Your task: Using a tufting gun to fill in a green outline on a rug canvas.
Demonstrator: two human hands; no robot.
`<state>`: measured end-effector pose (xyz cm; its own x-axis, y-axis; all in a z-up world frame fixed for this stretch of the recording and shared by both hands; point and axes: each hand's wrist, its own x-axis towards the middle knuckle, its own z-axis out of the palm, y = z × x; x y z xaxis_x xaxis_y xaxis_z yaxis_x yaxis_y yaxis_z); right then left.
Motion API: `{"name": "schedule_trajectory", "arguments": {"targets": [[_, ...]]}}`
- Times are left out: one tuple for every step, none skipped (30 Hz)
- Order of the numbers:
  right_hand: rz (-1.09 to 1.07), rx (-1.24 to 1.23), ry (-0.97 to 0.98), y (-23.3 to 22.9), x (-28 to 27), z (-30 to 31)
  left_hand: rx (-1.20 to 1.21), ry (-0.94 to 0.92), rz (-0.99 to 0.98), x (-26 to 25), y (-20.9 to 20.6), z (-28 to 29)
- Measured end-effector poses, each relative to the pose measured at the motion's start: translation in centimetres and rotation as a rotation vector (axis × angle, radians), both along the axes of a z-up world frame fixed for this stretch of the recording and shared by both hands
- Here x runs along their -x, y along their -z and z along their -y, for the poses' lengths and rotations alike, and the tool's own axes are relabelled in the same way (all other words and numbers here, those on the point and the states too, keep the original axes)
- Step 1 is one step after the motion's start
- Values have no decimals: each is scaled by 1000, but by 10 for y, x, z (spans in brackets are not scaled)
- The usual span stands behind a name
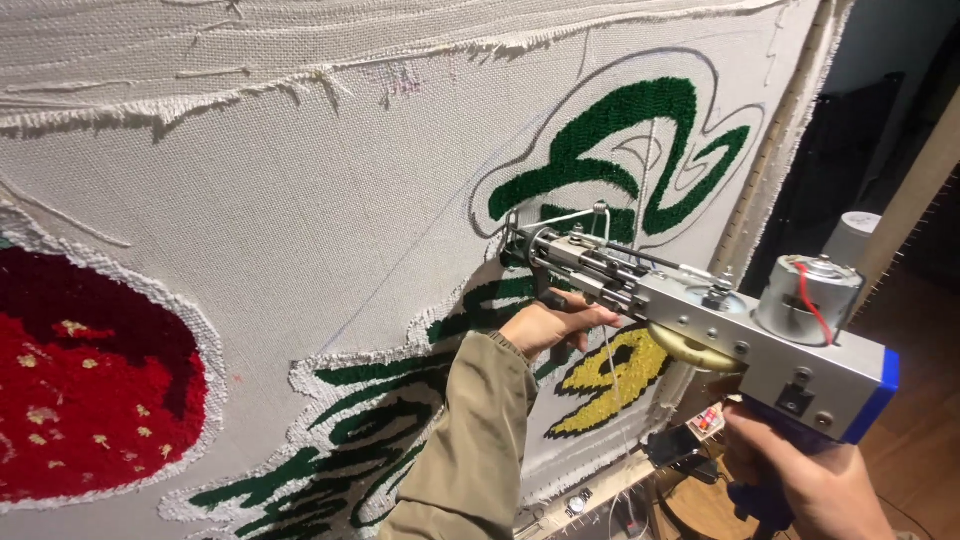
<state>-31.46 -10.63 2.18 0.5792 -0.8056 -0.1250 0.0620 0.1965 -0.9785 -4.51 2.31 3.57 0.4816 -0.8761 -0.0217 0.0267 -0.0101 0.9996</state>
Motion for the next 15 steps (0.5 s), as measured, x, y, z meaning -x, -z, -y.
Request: {"name": "schedule_trajectory", "arguments": {"targets": [[1, 1, 5, 7, 4, 4, 1, 5, 1, 3, 1, 3], [88, 51, -59, 14, 9, 9, -15, 16, 33, 6, 3, 6], [171, 100, -129, 22, 13, 14, -30, 25, 63, 9, 4, 9], [170, 101, -128, 23, 17, 16, -30, 26, 62, 12, 3, 11], [214, 94, -162, 24, 20, 17, -23, 44, 98, 16, 1, 13], [257, 87, -197, 25, 23, 19, -17, 62, 133, 19, -1, 15], [257, 88, -195, 24, 26, 18, -16, 64, 135, 19, 1, 17], [258, 91, -190, 23, 27, 18, 4, 56, 120, 19, 4, 19], [254, 92, -185, 23, 30, 17, 23, 48, 103, 21, 8, 21], [252, 92, -183, 23, 32, 17, 23, 50, 100, 26, 5, 17], [259, 101, -179, 23, 33, 16, -55, 24, 119, 30, 1, 12], [265, 109, -174, 23, 33, 15, -133, -2, 138, 33, -3, 7], [265, 110, -173, 26, 32, 18, -132, -1, 138, 34, -1, 6], [220, 107, -140, 30, 30, 20, -100, -25, 105, 34, 2, 5], [176, 101, -109, 34, 29, 23, -69, -50, 71, 34, 4, 3]]}}
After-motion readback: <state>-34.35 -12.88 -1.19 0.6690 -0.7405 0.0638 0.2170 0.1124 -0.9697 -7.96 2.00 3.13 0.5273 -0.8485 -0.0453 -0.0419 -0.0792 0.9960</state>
